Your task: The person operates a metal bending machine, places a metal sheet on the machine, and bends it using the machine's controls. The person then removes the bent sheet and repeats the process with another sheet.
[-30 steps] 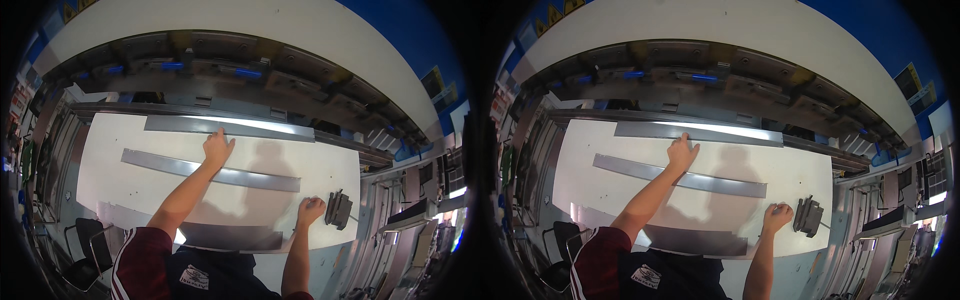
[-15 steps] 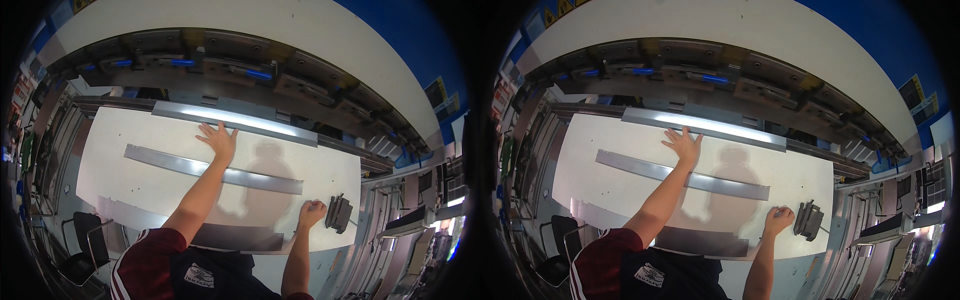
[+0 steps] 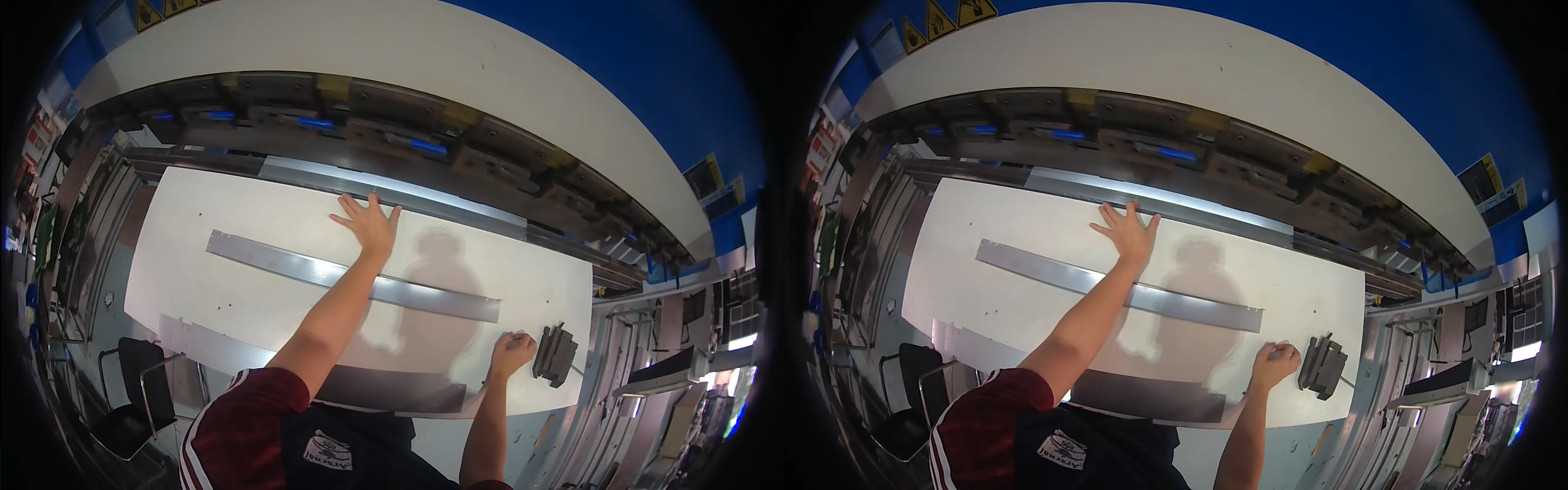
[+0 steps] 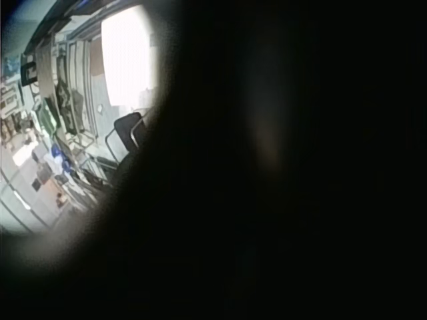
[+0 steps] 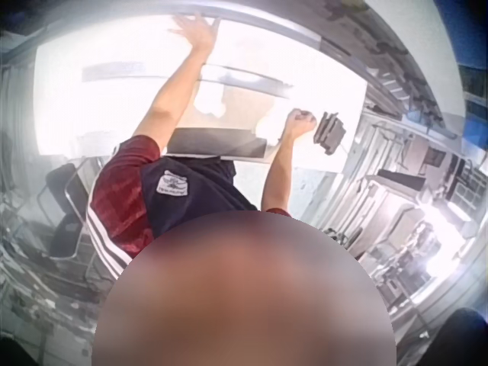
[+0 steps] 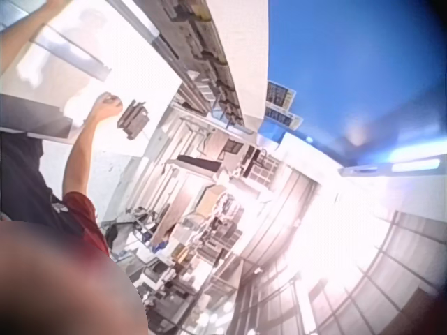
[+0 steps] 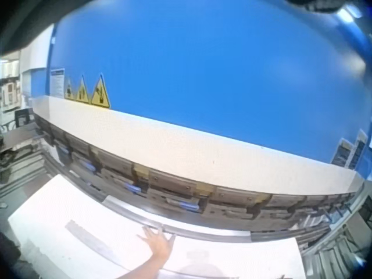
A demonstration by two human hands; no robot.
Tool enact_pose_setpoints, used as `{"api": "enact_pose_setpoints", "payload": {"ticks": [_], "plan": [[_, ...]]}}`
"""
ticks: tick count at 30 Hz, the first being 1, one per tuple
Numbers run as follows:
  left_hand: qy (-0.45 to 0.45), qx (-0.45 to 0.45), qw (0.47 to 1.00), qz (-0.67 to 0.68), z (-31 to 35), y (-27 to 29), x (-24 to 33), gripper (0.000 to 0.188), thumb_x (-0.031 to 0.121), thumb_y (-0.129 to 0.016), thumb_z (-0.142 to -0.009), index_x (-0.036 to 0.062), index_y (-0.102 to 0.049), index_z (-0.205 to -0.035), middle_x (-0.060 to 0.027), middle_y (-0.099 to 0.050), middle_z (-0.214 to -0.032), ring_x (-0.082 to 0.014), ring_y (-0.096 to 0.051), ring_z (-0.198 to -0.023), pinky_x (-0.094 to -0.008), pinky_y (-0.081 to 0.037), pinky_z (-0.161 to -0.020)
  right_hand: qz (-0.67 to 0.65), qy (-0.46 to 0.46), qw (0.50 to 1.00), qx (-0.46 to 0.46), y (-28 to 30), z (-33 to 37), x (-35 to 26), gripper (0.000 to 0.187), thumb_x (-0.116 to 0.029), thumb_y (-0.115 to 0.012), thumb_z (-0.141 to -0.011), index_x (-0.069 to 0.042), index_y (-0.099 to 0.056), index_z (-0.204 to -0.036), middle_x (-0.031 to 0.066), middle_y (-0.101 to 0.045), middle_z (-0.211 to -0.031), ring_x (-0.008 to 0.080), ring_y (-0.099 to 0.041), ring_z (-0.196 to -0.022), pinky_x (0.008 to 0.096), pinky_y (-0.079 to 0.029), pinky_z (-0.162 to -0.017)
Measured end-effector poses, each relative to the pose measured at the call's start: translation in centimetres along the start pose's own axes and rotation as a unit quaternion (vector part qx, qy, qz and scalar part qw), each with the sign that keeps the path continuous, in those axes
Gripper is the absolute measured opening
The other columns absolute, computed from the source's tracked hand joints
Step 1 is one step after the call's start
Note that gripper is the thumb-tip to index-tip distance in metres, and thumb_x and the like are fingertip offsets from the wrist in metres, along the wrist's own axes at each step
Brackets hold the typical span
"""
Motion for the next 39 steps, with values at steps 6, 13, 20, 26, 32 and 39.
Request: {"api": "enact_pose_setpoints", "payload": {"ticks": [6,13,20,26,32,39], "plan": [[0.01,0.017,1.0,0.005,-0.01,-0.16,-0.09,0.085,0.057,-0.082,-0.087,0.0036,-0.051,-0.146,-0.047,-0.032,-0.16,-0.0553,-0.02,-0.158,-0.0808,-0.002,-0.12,0.0,0.007,1.0,-0.001,-0.09,-0.11,0.15,0.016,-0.015,-0.069,-0.084,-0.003,-0.061,-0.09,0.0209,-0.062,-0.109,0.0414,-0.056,-0.108,0.055,-0.044,-0.095],[0.023,0.024,0.999,0.005,-0.03,-0.25,-0.29,0.103,0.059,-0.084,-0.084,-0.005,-0.039,-0.151,-0.0438,-0.035,-0.161,-0.0514,-0.023,-0.159,-0.0791,-0.005,-0.122,-0.006,0.004,1.0,0.003,-0.29,0.05,0.5,0.017,-0.016,-0.069,-0.084,-0.002,-0.061,-0.091,0.0213,-0.062,-0.11,0.0418,-0.056,-0.108,0.056,-0.043,-0.096],[0.022,0.019,1.0,-0.003,-0.04,-0.28,-0.26,0.102,0.06,-0.083,-0.084,-0.0054,-0.041,-0.149,-0.0435,-0.035,-0.161,-0.0512,-0.023,-0.159,-0.0794,-0.006,-0.122,0.002,-0.005,1.0,-0.003,-0.35,0.03,0.62,0.018,-0.016,-0.069,-0.083,-0.002,-0.06,-0.09,0.0216,-0.062,-0.11,0.0419,-0.057,-0.108,0.0557,-0.043,-0.097],[0.016,0.023,1.0,-0.009,0.02,-0.53,-0.42,0.098,0.06,-0.082,-0.085,-0.006,-0.043,-0.147,-0.0428,-0.035,-0.161,-0.0513,-0.024,-0.158,-0.0791,-0.005,-0.122,-0.011,0.003,1.0,-0.001,-0.18,0.02,0.42,0.018,-0.015,-0.07,-0.083,-0.002,-0.061,-0.091,0.0213,-0.062,-0.108,0.0415,-0.057,-0.108,0.055,-0.044,-0.094],[0.013,0.023,1.0,-0.008,0.03,-0.86,-0.47,0.098,0.058,-0.081,-0.086,-0.0073,-0.042,-0.147,-0.043,-0.035,-0.161,-0.0513,-0.022,-0.159,-0.0789,-0.003,-0.122,-0.009,0.005,1.0,0.009,-0.13,0.06,0.19,0.016,-0.012,-0.071,-0.083,-0.002,-0.061,-0.09,0.021,-0.062,-0.107,0.041,-0.056,-0.104,0.0538,-0.045,-0.091],[0.008,0.025,1.0,-0.006,0.03,-0.75,-0.38,0.097,0.059,-0.082,-0.086,-0.007,-0.042,-0.145,-0.0435,-0.035,-0.16,-0.0515,-0.02,-0.16,-0.0802,-0.002,-0.121,-0.016,0.012,1.0,0.019,-0.07,0.11,0.07,0.015,-0.013,-0.07,-0.084,-0.004,-0.061,-0.091,0.0184,-0.06,-0.106,0.0403,-0.055,-0.106,0.054,-0.044,-0.094]]}}
Point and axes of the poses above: each hand's wrist, its own z-axis away from the middle knuckle, its own y-axis out of the back of the hand, x = y × z, the point moved 4 cm from there along -z, towards the middle knuckle
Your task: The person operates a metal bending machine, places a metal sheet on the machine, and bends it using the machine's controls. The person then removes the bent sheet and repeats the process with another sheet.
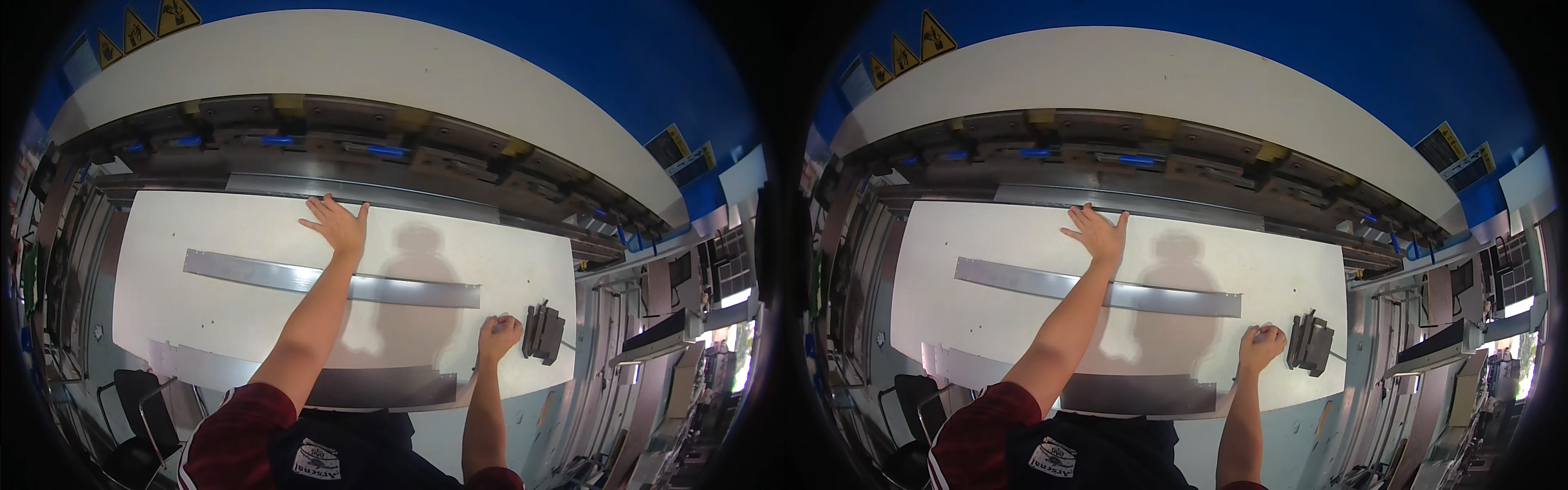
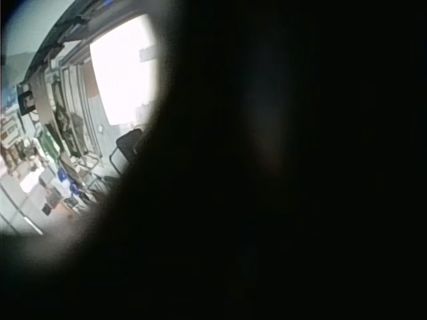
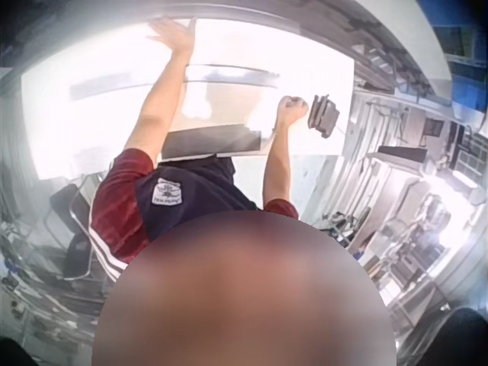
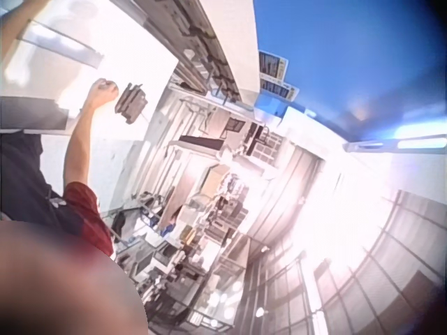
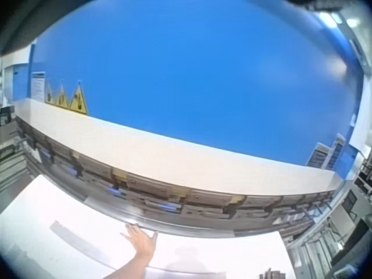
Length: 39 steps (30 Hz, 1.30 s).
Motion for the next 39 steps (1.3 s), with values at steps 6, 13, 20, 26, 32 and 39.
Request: {"api": "enact_pose_setpoints", "payload": {"ticks": [6,13,20,26,32,39], "plan": [[-0.002,0.009,1.0,0.002,0.0,0.2,0.1,0.096,0.058,-0.084,-0.084,-0.0066,-0.042,-0.143,-0.0433,-0.036,-0.159,-0.0516,-0.021,-0.159,-0.0803,-0.003,-0.121,0.004,-0.002,1.0,-0.004,0.0,0.0,0.0,0.016,-0.014,-0.07,-0.084,-0.004,-0.061,-0.092,0.0183,-0.06,-0.107,0.0403,-0.055,-0.107,0.0544,-0.043,-0.095],[0.0,0.002,1.0,0.0,-0.1,0.2,0.1,0.098,0.059,-0.083,-0.084,-0.0068,-0.042,-0.144,-0.0433,-0.036,-0.159,-0.0515,-0.021,-0.159,-0.0804,-0.003,-0.121,0.003,-0.007,1.0,-0.003,0.1,-0.1,-0.1,0.015,-0.013,-0.07,-0.083,-0.004,-0.061,-0.092,0.0187,-0.061,-0.107,0.0404,-0.055,-0.108,0.0542,-0.043,-0.094],[-0.004,0.017,1.0,0.01,-0.3,0.2,0.1,0.098,0.061,-0.078,-0.088,-0.0082,-0.041,-0.147,-0.0399,-0.035,-0.162,-0.0512,-0.019,-0.16,-0.081,-0.001,-0.12,0.0,-0.005,1.0,-0.001,0.1,-0.2,-0.1,0.015,-0.013,-0.07,-0.083,-0.003,-0.061,-0.091,0.0189,-0.061,-0.107,0.0404,-0.055,-0.107,0.0545,-0.044,-0.094],[0.002,0.011,1.0,-0.002,-0.7,-0.1,0.4,0.093,0.061,-0.073,-0.092,-0.004,-0.042,-0.151,-0.0261,-0.036,-0.168,-0.0501,-0.02,-0.16,-0.0854,0.003,-0.116,0.008,-0.006,1.0,-0.001,0.1,-0.2,-0.1,0.015,-0.013,-0.07,-0.083,-0.003,-0.06,-0.09,0.019,-0.061,-0.107,0.0404,-0.055,-0.107,0.055,-0.044,-0.094],[-0.023,0.033,0.996,0.076,-0.7,0.7,0.4,0.077,0.047,-0.075,-0.094,0.0011,-0.047,-0.149,-0.0203,-0.048,-0.154,-0.0447,-0.032,-0.152,-0.0817,-0.004,-0.119,0.011,-0.011,1.0,-0.003,0.3,-0.2,-0.3,0.015,-0.013,-0.07,-0.083,-0.003,-0.061,-0.089,0.0193,-0.062,-0.106,0.0406,-0.056,-0.106,0.0551,-0.044,-0.093],[-0.208,0.113,0.967,0.094,-3.8,3.3,0.7,0.048,0.021,-0.08,-0.089,0.0089,-0.063,-0.131,-0.0148,-0.056,-0.134,-0.0369,-0.048,-0.133,-0.0592,-0.03,-0.12,0.012,-0.006,1.0,0.007,0.5,-0.3,-0.5,0.015,-0.013,-0.071,-0.083,-0.002,-0.062,-0.089,0.0206,-0.063,-0.105,0.0417,-0.056,-0.105,0.0549,-0.045,-0.091]]}}
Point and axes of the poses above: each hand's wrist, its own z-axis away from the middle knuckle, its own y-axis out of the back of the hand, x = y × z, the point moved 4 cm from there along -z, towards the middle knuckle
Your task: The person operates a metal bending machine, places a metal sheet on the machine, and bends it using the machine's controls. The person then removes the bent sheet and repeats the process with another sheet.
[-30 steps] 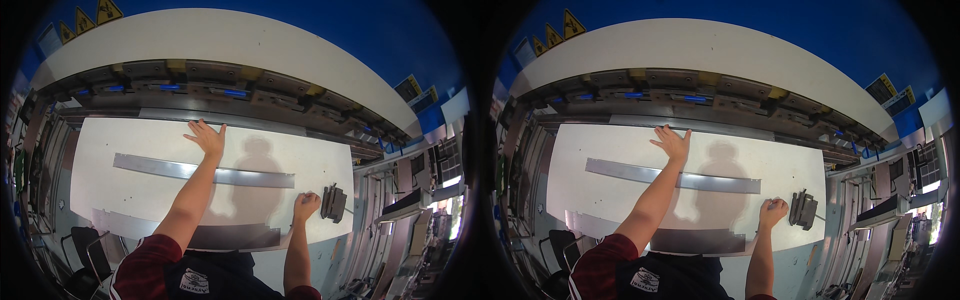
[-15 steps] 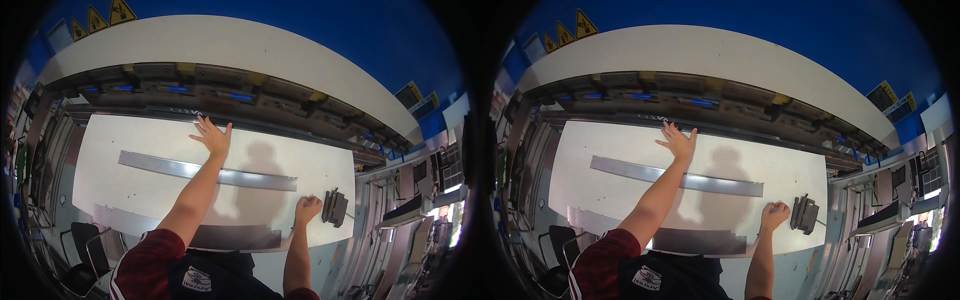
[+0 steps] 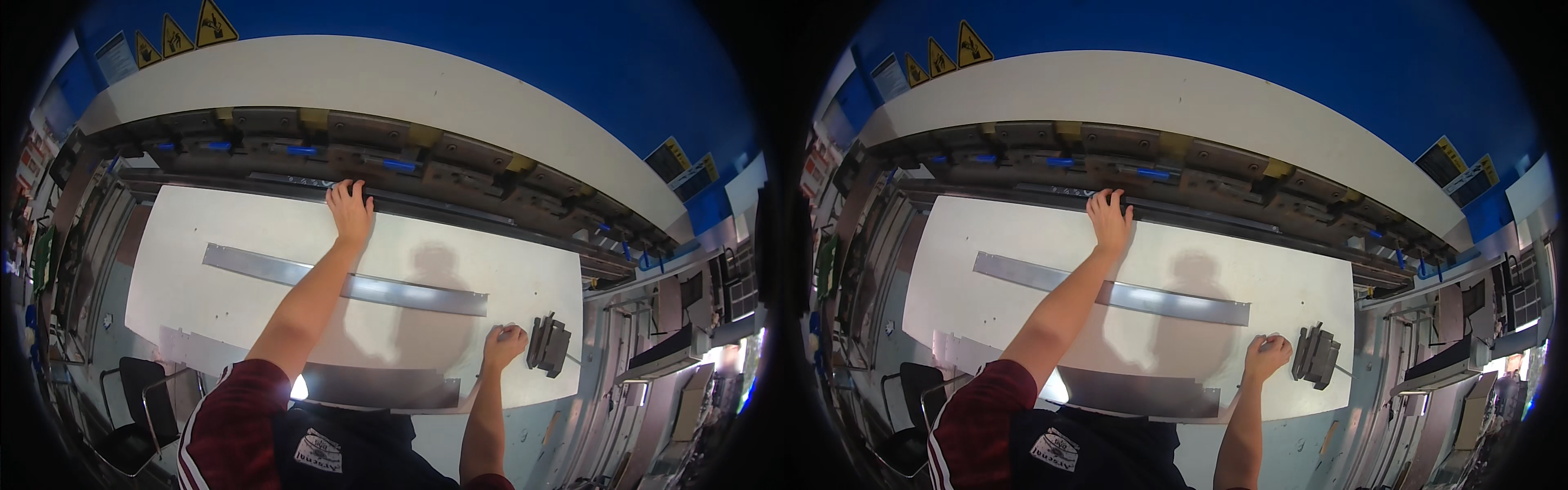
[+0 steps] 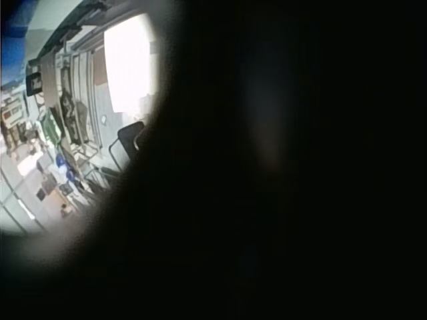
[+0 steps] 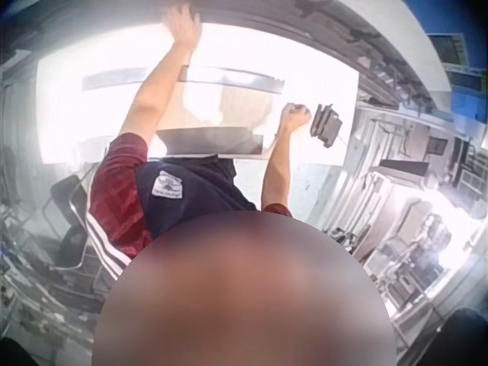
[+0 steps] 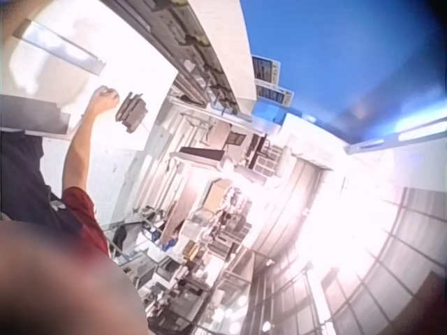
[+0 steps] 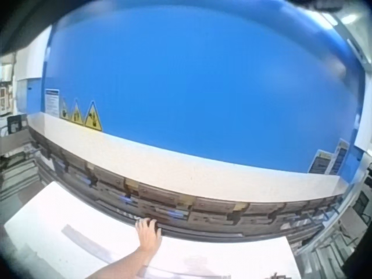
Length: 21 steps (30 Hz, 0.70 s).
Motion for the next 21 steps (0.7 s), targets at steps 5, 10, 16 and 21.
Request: {"api": "enact_pose_setpoints", "payload": {"ticks": [5,10,16,21], "plan": [[-0.072,-0.045,0.996,-0.029,-1.4,0.0,-1.5,0.041,0.014,-0.084,-0.083,0.011,-0.068,-0.121,-0.0113,-0.061,-0.128,-0.0347,-0.052,-0.129,-0.0526,-0.037,-0.113,0.0,0.0,1.0,-0.005,0.0,0.0,0.1,0.015,-0.014,-0.07,-0.083,-0.003,-0.062,-0.089,0.0195,-0.062,-0.105,0.0406,-0.056,-0.106,0.0542,-0.045,-0.092],[-0.1,-0.04,0.993,-0.053,-1.6,-0.4,-2.2,0.037,0.012,-0.083,-0.085,0.0131,-0.069,-0.119,-0.0086,-0.064,-0.122,-0.0327,-0.054,-0.126,-0.0513,-0.038,-0.112,-0.007,-0.019,1.0,-0.017,-0.2,0.0,0.2,0.015,-0.014,-0.069,-0.083,-0.004,-0.06,-0.09,0.0175,-0.061,-0.107,0.0393,-0.054,-0.108,0.0542,-0.043,-0.096],[-0.102,-0.051,0.992,-0.062,-2.1,-0.4,-2.4,0.036,0.012,-0.084,-0.082,0.0137,-0.07,-0.115,-0.007,-0.065,-0.119,-0.0327,-0.056,-0.124,-0.0513,-0.039,-0.111,0.003,0.008,1.0,0.009,0.1,-0.1,0.0,0.016,-0.015,-0.07,-0.083,-0.002,-0.063,-0.089,0.0195,-0.062,-0.102,0.0402,-0.056,-0.101,0.0539,-0.045,-0.089],[-0.11,-0.061,0.99,-0.07,-2.2,-0.4,-2.5,0.035,0.013,-0.084,-0.083,0.014,-0.07,-0.115,-0.0061,-0.065,-0.116,-0.0311,-0.056,-0.123,-0.051,-0.039,-0.111,-0.013,-0.006,1.0,-0.008,0.0,-0.1,0.0,0.016,-0.015,-0.07,-0.083,-0.003,-0.06,-0.088,0.0184,-0.062,-0.105,0.0397,-0.055,-0.106,0.054,-0.044,-0.093]]}}
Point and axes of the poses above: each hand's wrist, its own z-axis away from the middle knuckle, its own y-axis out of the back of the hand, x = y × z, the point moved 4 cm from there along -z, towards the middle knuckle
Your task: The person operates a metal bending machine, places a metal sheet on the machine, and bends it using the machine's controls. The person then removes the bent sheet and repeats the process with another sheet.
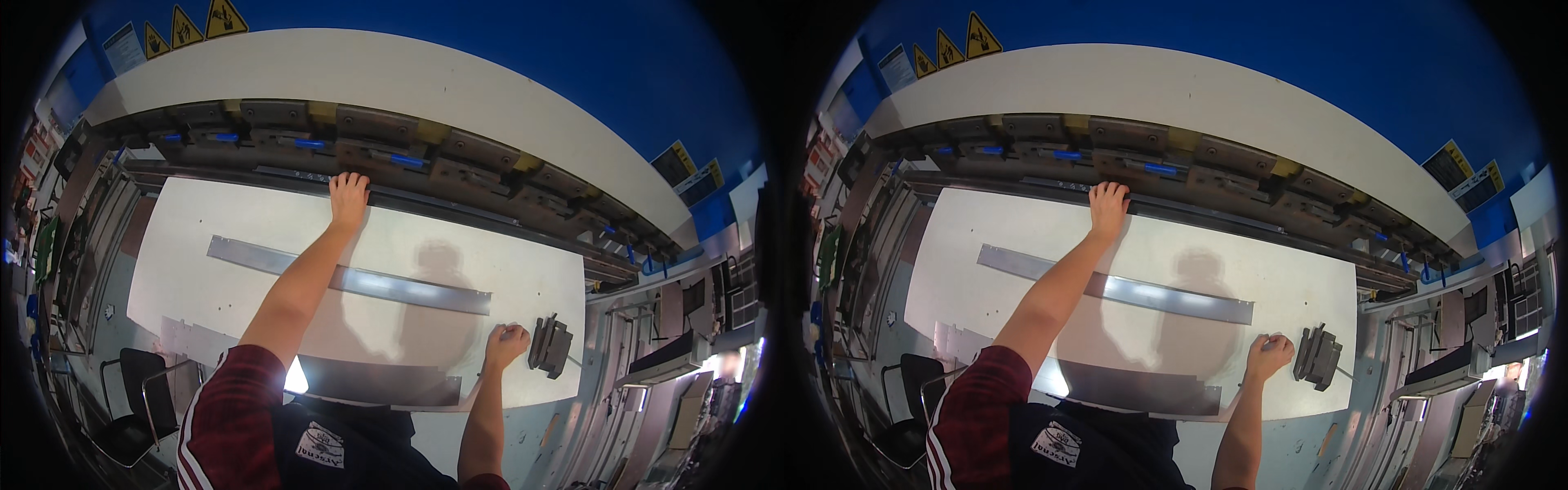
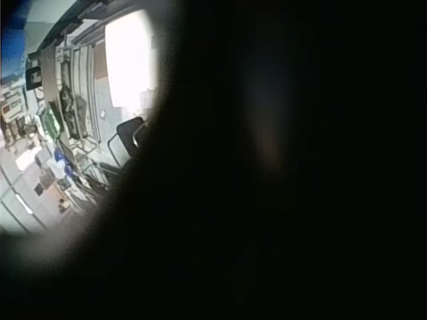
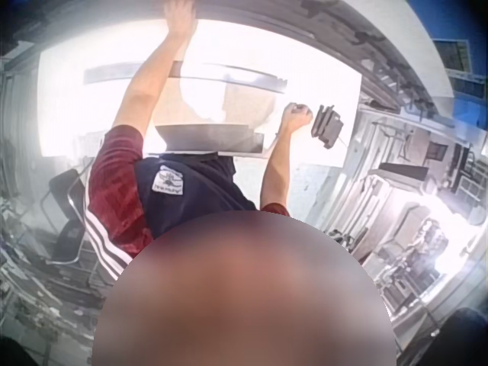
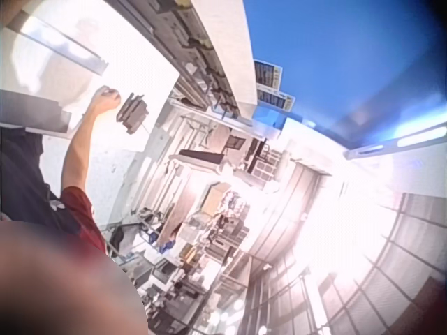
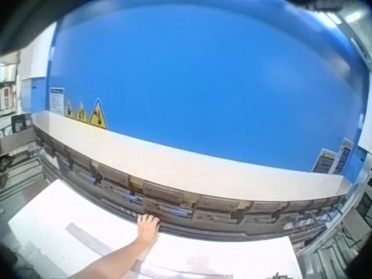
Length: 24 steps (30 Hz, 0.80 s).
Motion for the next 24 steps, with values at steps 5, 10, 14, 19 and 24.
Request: {"api": "enact_pose_setpoints", "payload": {"ticks": [5,10,14,19,24], "plan": [[-0.024,-0.064,0.996,0.049,0.5,-0.1,-0.4,0.029,0.011,-0.083,-0.083,0.0105,-0.066,-0.107,-0.0087,-0.067,-0.11,-0.0321,-0.061,-0.116,-0.0478,-0.044,-0.104,-0.001,0.003,1.0,0.001,-0.2,0.1,0.3,0.015,-0.015,-0.069,-0.084,-0.004,-0.06,-0.088,0.0177,-0.062,-0.105,0.0396,-0.055,-0.107,0.0542,-0.043,-0.095],[-0.081,-0.232,0.948,0.204,1.5,2.9,-0.2,0.026,0.011,-0.082,-0.084,0.007,-0.062,-0.1,-0.0132,-0.069,-0.105,-0.0354,-0.065,-0.107,-0.0463,-0.048,-0.095,0.019,0.003,1.0,-0.012,-0.6,0.1,0.8,0.015,-0.016,-0.068,-0.084,-0.003,-0.061,-0.088,0.018,-0.063,-0.106,0.04,-0.056,-0.108,0.0548,-0.043,-0.097],[-0.081,-0.28,0.932,0.215,5.8,9.8,-0.6,0.027,0.013,-0.082,-0.085,0.0081,-0.061,-0.1,-0.0115,-0.069,-0.106,-0.0349,-0.064,-0.106,-0.0455,-0.046,-0.095,0.025,-0.016,0.999,-0.028,-0.9,0.2,1.2,0.015,-0.017,-0.068,-0.084,-0.004,-0.061,-0.088,0.0179,-0.063,-0.108,0.0398,-0.056,-0.108,0.0547,-0.043,-0.097],[-0.04,-0.275,0.94,0.196,12.9,17.3,-3.3,0.028,0.01,-0.084,-0.083,0.0093,-0.06,-0.1,-0.0088,-0.067,-0.103,-0.0319,-0.063,-0.104,-0.0453,-0.045,-0.096,0.032,-0.008,0.999,-0.018,-1.1,0.3,1.4,0.016,-0.019,-0.068,-0.085,-0.005,-0.061,-0.088,0.0176,-0.062,-0.109,0.0397,-0.056,-0.109,0.0544,-0.043,-0.097],[0.004,-0.259,0.948,0.186,17.1,19.7,-5.7,0.028,0.01,-0.084,-0.083,0.0102,-0.061,-0.1,-0.0074,-0.066,-0.104,-0.0306,-0.062,-0.105,-0.0454,-0.044,-0.096,0.037,-0.005,0.999,-0.018,-1.2,0.2,1.6,0.017,-0.02,-0.069,-0.085,-0.005,-0.062,-0.089,0.0184,-0.062,-0.108,0.0402,-0.057,-0.108,0.0551,-0.044,-0.095]]}}
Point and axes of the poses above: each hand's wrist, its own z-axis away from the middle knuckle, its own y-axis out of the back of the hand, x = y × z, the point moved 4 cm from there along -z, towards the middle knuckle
